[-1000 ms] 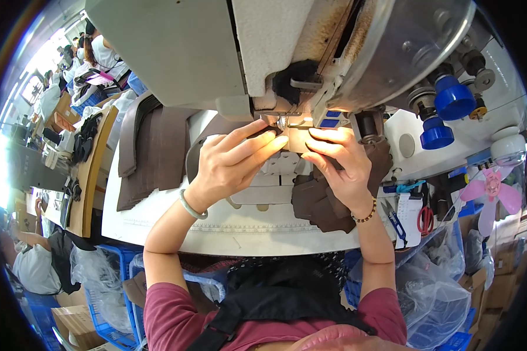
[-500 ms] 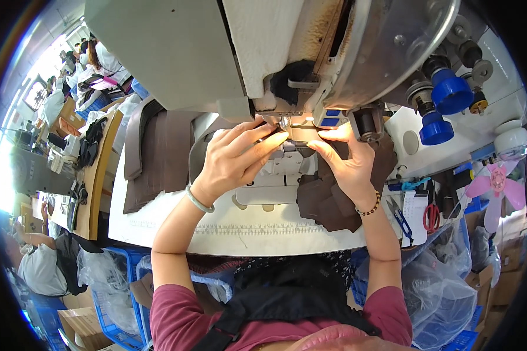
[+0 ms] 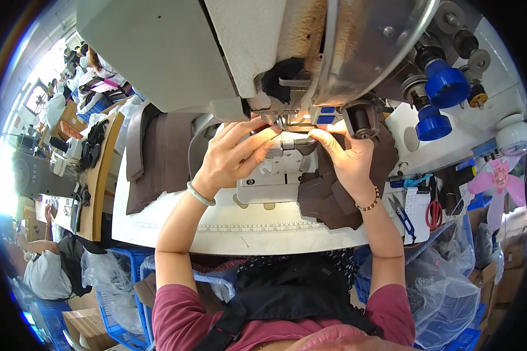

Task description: Sewing pieces of leather together using an industrial sewing machine to form a shoe upper.

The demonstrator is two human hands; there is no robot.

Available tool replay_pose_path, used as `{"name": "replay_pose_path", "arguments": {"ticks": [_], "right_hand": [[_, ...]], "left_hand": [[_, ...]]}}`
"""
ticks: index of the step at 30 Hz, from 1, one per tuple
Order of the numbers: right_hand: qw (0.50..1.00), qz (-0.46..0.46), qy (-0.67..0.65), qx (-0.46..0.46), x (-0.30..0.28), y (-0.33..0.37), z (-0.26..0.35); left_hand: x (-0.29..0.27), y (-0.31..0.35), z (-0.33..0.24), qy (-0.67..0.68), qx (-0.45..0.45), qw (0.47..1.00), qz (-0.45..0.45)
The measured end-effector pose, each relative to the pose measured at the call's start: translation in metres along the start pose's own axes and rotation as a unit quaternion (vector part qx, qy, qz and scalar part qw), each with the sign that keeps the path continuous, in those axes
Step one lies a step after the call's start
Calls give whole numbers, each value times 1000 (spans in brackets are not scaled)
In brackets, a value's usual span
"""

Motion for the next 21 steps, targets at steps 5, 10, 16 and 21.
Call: {"name": "replay_pose_path", "arguments": {"ticks": [5,10,16,21], "right_hand": [[998,-8,-49,50,-2,-1,-13],[995,-7,-42,86,-2,2,-25],[999,-3,-20,25,-2,-1,-15],[1000,-10,-10,-7,-2,-2,-12]], "left_hand": [[4,0,1,-7,-12,1000,-14],[4,-2,0,16,-16,999,-46],[4,-2,1,3,-9,999,-45],[5,-2,2,14,-9,999,-50]]}}
Point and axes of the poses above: each hand's wrist, its own y-axis away from the middle knuckle, its own x-axis out of the palm, z = x × y, the point moved 4 cm from there along -y, towards the middle knuckle, and after that the axes turned 11 degrees about -z, right-handed, at the moved point
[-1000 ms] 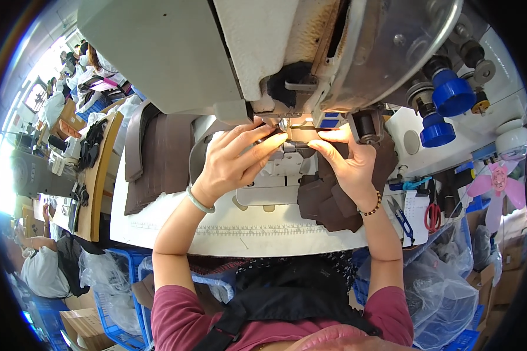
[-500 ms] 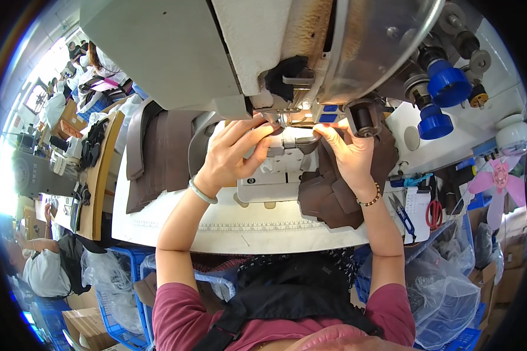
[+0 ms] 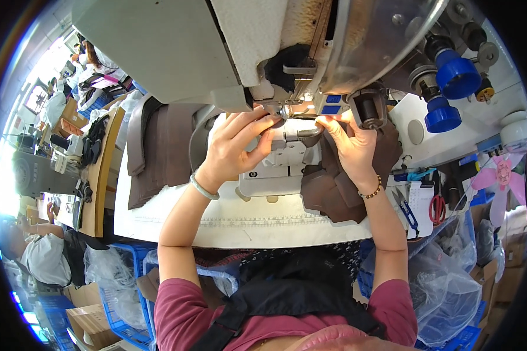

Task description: Sewing pieces of leather together using an industrial sewing machine to form a shoe upper.

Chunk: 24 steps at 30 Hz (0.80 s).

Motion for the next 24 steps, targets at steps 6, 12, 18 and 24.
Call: {"name": "replay_pose_path", "arguments": {"ticks": [6,12,18,24], "right_hand": [[1000,-7,19,0,0,0,0],[1000,-8,5,6,3,2,0],[1000,-19,-22,0,1,3,5],[998,-7,7,-59,1,1,13]], "left_hand": [[0,-3,-2,2,6,1000,-4],[0,1,-1,-2,5,1000,-3],[0,-3,-7,-4,13,1000,-8],[-3,-5,-12,7,6,1000,0]]}}
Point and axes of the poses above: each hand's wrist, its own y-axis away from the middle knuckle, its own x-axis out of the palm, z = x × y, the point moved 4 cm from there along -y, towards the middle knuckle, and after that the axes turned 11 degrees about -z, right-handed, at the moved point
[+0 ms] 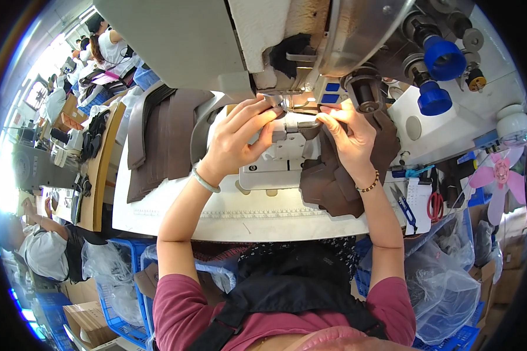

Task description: Sewing pieces of leather together using an industrial sewing machine to form a shoe upper.

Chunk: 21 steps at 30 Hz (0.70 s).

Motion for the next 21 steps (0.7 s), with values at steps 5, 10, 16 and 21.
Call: {"name": "replay_pose_path", "arguments": {"ticks": [5,10,16,21], "right_hand": [[1000,13,18,-16,-4,-3,9],[998,25,27,-41,0,-5,12],[1000,17,4,4,-3,-6,0],[987,-19,147,-69,-9,-10,6]], "left_hand": [[-13,25,-2,-26,25,999,-11],[-11,59,27,242,-419,869,-102],[27,17,47,439,-654,599,-144],[-7,29,64,513,-559,568,-317]]}}
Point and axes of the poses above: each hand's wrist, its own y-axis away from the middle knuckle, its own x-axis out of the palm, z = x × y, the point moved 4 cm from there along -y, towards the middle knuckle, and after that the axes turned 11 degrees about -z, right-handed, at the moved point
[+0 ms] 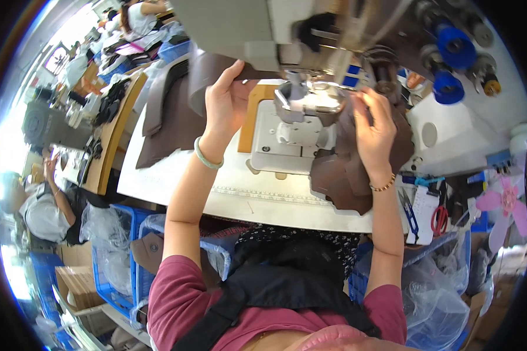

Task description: Sewing pieces of leather together using an industrial sewing machine to form a shoe upper.

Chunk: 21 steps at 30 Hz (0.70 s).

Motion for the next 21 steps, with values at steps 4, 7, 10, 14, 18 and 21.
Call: {"name": "replay_pose_path", "arguments": {"ticks": [4,7,10,14,18,21], "right_hand": [[999,-3,36,3,-6,1,-6],[999,5,37,-19,-13,-1,4],[998,8,44,-33,-12,2,3],[997,25,45,-53,-10,6,-2],[998,34,48,-36,-8,6,-8],[998,36,41,-37,-7,7,-12]], "left_hand": [[-36,22,-56,-69,181,981,11],[-53,43,-72,-119,248,961,-5],[-63,60,-81,-124,242,962,4],[-79,69,-84,-146,239,960,-32],[-86,78,-87,-255,249,931,-77],[-91,89,-93,-314,270,905,-93]]}}
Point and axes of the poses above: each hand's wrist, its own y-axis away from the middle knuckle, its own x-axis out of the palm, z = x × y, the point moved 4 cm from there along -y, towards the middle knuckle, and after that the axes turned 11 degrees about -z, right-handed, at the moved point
